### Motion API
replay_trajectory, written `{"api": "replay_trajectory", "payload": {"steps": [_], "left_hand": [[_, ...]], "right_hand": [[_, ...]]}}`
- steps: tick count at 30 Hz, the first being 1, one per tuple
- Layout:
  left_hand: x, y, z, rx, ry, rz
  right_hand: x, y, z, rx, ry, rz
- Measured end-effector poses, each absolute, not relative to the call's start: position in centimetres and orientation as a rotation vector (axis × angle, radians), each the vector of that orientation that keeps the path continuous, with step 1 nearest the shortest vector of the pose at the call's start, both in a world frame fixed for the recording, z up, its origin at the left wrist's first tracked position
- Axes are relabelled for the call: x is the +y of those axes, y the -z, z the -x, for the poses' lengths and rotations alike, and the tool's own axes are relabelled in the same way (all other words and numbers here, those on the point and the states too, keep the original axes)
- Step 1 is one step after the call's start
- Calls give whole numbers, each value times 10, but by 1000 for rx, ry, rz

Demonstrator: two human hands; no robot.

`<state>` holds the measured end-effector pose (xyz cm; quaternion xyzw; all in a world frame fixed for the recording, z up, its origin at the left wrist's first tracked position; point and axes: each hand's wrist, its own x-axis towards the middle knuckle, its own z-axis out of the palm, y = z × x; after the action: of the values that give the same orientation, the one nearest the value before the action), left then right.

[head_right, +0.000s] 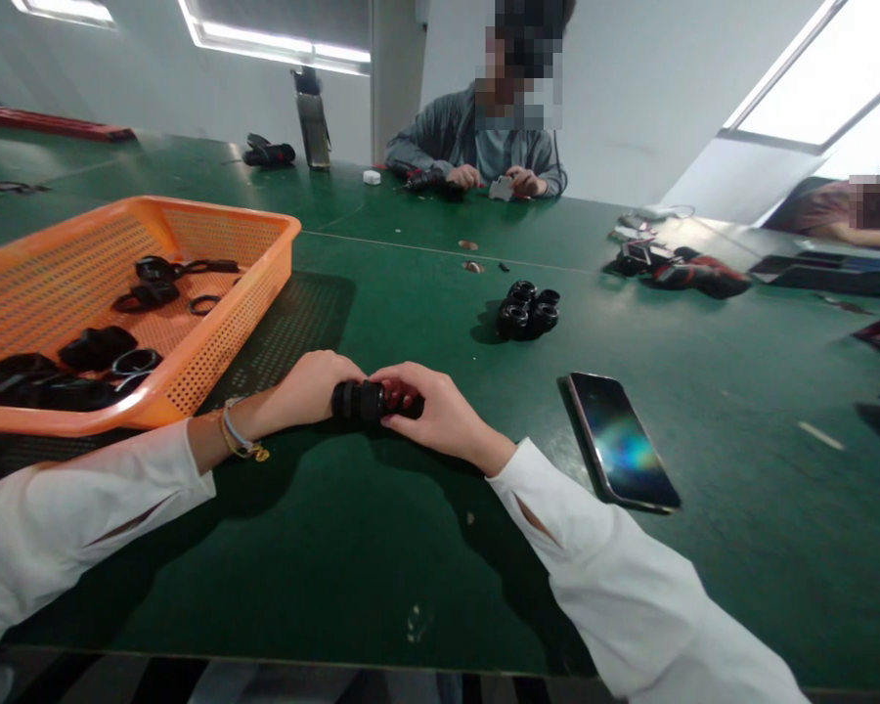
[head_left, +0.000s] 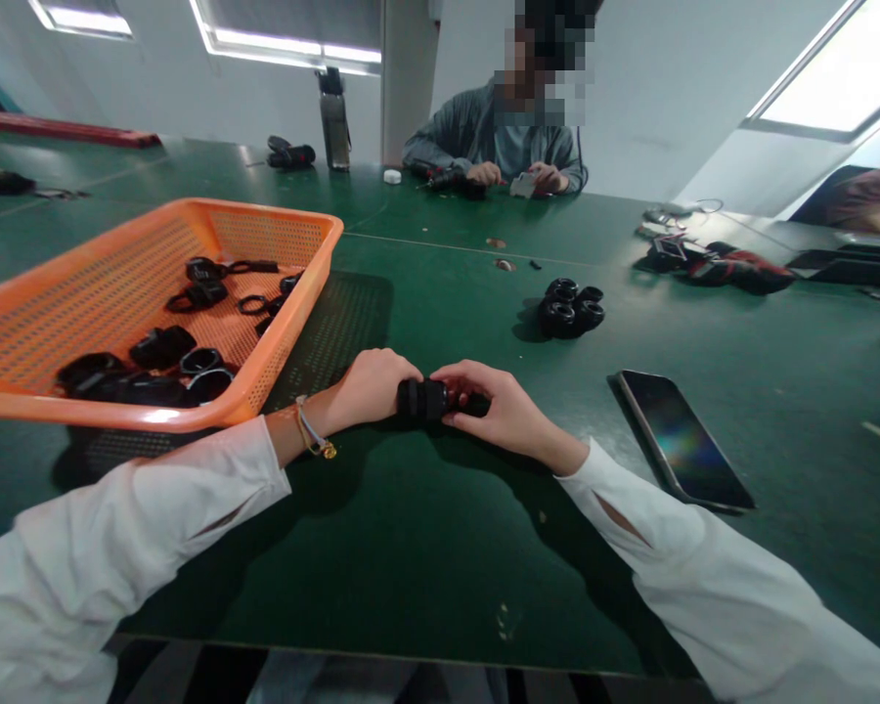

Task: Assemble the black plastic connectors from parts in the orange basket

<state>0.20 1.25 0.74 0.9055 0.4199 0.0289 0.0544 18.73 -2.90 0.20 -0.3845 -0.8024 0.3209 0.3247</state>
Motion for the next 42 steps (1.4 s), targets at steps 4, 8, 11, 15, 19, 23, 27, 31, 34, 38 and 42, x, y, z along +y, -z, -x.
{"api": "replay_trajectory", "payload": {"steps": [4,8,11,15,19,23,27,31,34,38,42], "left_hand": [[12,-8,-2,1291,-83,-2745],[11,-8,-1,1275,-100,-2738],[12,-7,-1,1272,-109,-2731],[12,-8,-1,1283,-98,-2731],[12,-8,-1,1282,-96,-2741],[13,-6,0,1264,-124,-2750],[13,-5,0,1252,-146,-2752],[14,-6,0,1273,-134,-2732],[15,-6,1,1270,-138,-2732],[15,-5,1,1264,-154,-2742],[14,-5,2,1252,-156,-2746]], "right_hand": [[-29,-2,-187,-2113,-836,1016],[-29,1,-187,-2069,-855,1047],[-28,2,-187,-2044,-878,1031],[-29,1,-187,-2049,-865,1026],[-29,0,-187,-2055,-858,1032],[-30,-1,-187,-2069,-856,1048],[-29,-2,-187,-2075,-871,1059],[-29,-2,-187,-2072,-887,1053],[-29,-2,-188,-2068,-909,1047],[-29,-2,-187,-2066,-914,1053],[-29,-3,-187,-2077,-904,1056]]}}
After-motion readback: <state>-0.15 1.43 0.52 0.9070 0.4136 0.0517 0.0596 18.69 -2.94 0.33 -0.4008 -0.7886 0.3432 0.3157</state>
